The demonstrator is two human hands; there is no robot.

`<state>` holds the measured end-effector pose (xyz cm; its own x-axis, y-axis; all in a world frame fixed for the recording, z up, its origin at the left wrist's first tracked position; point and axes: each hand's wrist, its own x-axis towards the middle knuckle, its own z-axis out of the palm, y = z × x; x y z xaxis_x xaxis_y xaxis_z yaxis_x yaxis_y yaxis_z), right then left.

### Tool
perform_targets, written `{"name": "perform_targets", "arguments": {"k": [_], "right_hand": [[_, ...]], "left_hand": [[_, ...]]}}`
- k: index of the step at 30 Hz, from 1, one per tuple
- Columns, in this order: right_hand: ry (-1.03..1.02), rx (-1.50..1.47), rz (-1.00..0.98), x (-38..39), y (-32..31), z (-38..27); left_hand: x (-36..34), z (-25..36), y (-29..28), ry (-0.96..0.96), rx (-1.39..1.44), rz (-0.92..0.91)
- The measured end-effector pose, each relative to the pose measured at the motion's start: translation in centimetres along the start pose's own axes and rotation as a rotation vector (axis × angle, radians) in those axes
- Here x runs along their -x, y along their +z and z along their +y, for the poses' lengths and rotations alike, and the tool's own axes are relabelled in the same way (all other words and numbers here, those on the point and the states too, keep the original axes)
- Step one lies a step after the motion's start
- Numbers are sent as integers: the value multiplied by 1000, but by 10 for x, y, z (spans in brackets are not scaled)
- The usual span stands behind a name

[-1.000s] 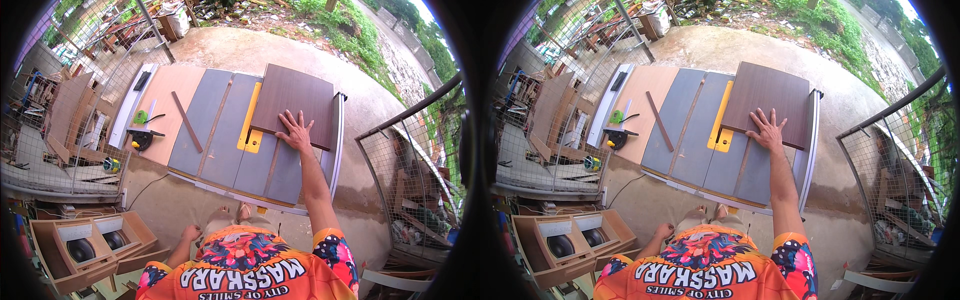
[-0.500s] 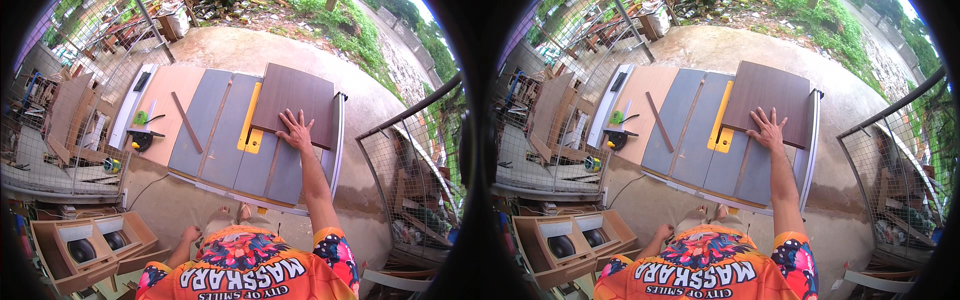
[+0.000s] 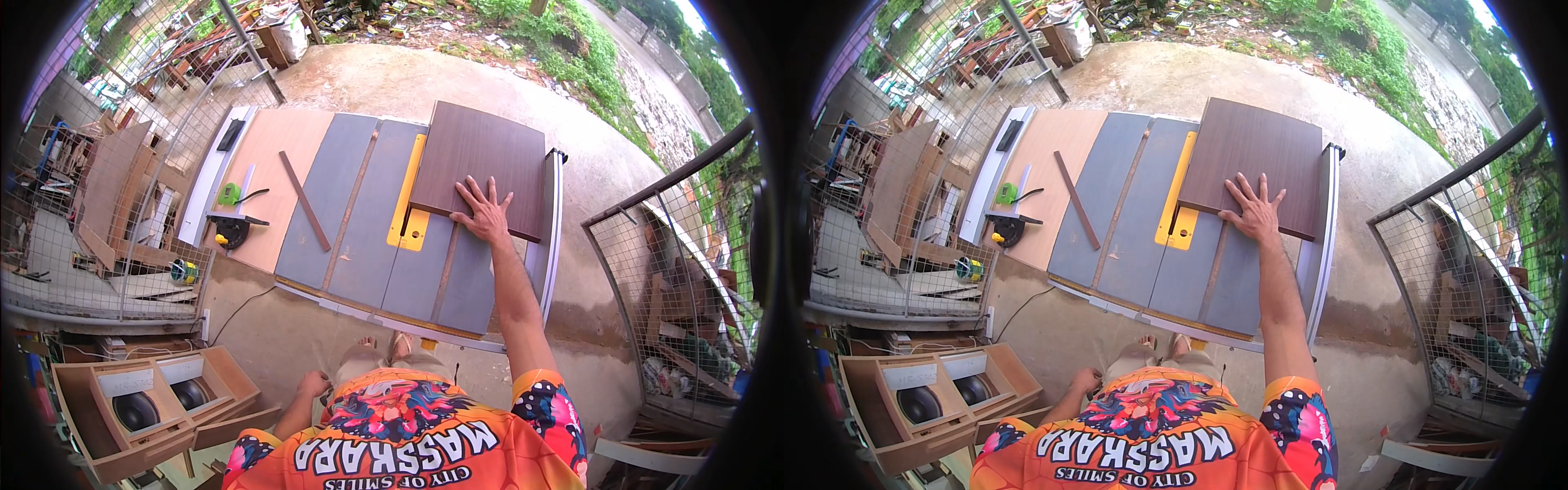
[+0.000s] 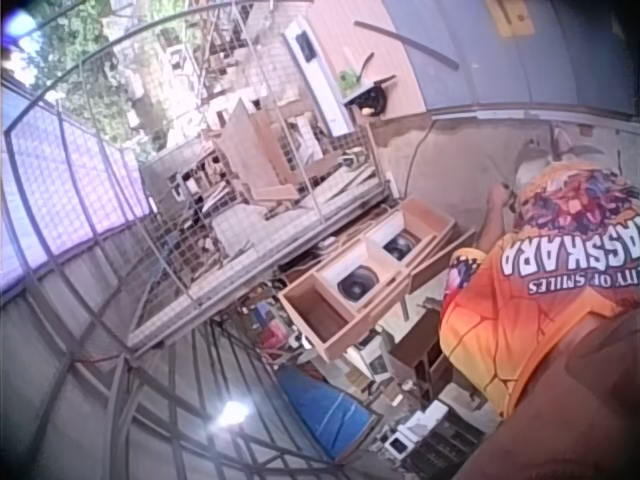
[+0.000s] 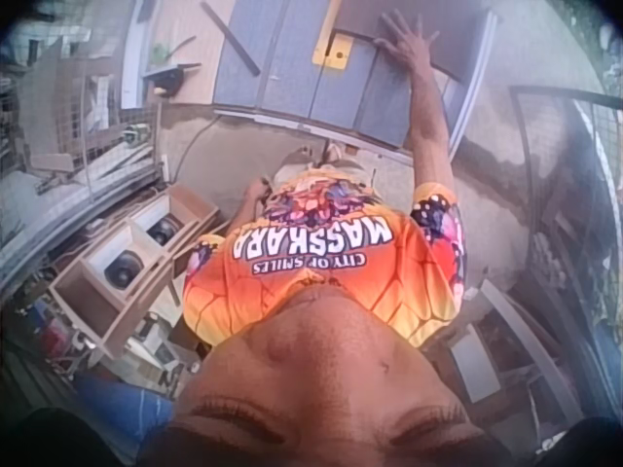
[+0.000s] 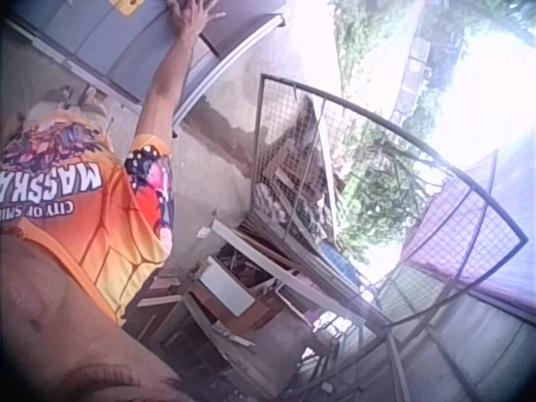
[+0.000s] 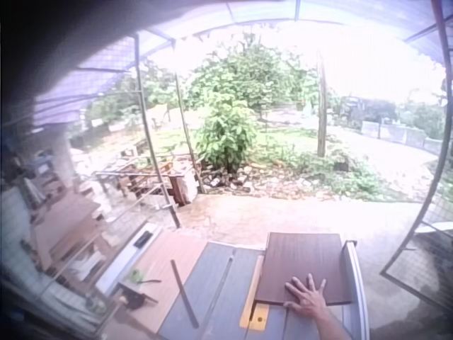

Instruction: The person positions a wood panel on a table saw and makes a cut. They then carry the cut panel to a partially assembled cabinet on the floor and slide it into a shelf slot.

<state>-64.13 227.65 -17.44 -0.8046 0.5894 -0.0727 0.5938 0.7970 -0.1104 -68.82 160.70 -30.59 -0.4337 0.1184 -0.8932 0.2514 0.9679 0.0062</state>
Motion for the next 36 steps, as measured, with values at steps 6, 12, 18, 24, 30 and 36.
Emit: {"name": "perform_targets", "arguments": {"k": [6,12,18,24,30,36], "right_hand": [[11,-2,-8,0,-2,1],[12,-3,-13,-2,-5,-1],[14,-2,-7,-3,-4,2],[14,1,-13,-6,-3,3],[3,-5,5,-10,-3,3],[-21,-3,29,-18,-8,11]], "left_hand": [[3,5,-2,-23,13,-5],[-1,-3,0,-3,16,-6],[-2,-2,-2,-7,29,7],[3,-3,-6,-28,33,-18],[6,-8,-3,-29,24,-15],[11,-23,9,-12,7,36]]}}
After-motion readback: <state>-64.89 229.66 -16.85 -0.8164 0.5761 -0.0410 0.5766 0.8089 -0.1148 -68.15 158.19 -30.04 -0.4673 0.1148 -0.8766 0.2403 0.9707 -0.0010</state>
